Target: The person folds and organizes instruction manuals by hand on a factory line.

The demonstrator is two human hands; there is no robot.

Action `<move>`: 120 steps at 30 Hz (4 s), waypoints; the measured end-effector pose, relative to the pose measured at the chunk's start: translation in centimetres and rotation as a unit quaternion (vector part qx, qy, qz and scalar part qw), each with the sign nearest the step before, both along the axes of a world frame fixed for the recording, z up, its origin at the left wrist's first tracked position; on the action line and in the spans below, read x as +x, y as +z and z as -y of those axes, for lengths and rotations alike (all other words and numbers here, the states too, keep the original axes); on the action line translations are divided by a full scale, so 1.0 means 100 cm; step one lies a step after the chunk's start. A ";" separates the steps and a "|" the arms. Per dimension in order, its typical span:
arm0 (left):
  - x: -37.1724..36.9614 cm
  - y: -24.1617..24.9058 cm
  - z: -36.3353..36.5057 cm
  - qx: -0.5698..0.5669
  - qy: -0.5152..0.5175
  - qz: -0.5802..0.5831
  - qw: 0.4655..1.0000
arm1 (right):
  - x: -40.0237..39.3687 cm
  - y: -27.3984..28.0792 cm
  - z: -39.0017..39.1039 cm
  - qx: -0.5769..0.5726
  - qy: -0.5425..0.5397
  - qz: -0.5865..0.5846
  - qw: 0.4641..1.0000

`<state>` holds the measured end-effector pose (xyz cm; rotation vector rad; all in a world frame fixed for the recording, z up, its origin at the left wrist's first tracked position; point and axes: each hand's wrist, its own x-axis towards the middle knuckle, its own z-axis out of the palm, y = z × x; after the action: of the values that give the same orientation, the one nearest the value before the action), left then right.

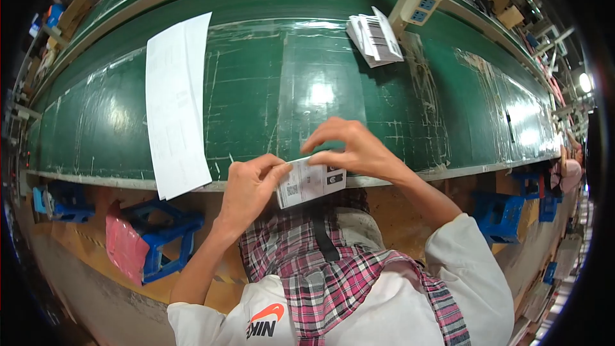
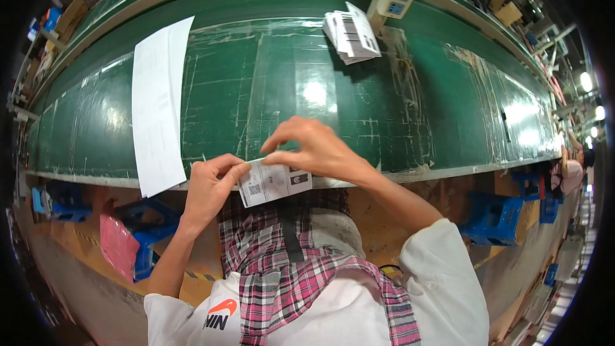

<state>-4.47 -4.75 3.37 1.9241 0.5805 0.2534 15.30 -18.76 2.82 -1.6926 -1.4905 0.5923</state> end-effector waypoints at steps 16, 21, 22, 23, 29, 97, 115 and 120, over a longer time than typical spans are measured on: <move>0.040 0.013 -0.040 -0.093 0.058 0.076 0.991 | 0.069 -0.004 0.049 0.030 -0.206 -0.185 0.960; 0.055 0.008 -0.038 -0.103 0.032 0.101 0.989 | 0.160 -0.008 0.045 0.172 -0.411 -0.149 0.883; 0.061 0.007 -0.032 -0.112 0.014 0.099 0.989 | 0.175 -0.014 0.037 0.192 -0.425 -0.150 0.872; 0.069 0.006 -0.028 -0.102 0.006 0.100 0.990 | 0.188 -0.021 0.030 0.213 -0.439 -0.151 0.860; 0.142 0.012 -0.019 0.173 -0.098 0.163 0.966 | 0.220 -0.057 0.003 0.183 -0.499 0.004 0.847; -0.149 -0.020 -0.143 0.248 0.059 -0.119 0.960 | -0.033 -0.024 -0.088 0.181 -0.035 0.147 0.972; -0.147 -0.020 -0.160 0.011 0.033 -0.058 0.998 | -0.091 -0.053 -0.166 0.066 0.147 0.005 0.987; -0.131 -0.004 -0.148 -0.092 0.033 0.019 0.995 | -0.074 -0.055 -0.163 0.094 0.149 -0.028 0.984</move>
<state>-17.61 10.02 2.93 1.7218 0.6221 0.2686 7.91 -2.43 -2.72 -1.3094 -1.7167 0.6281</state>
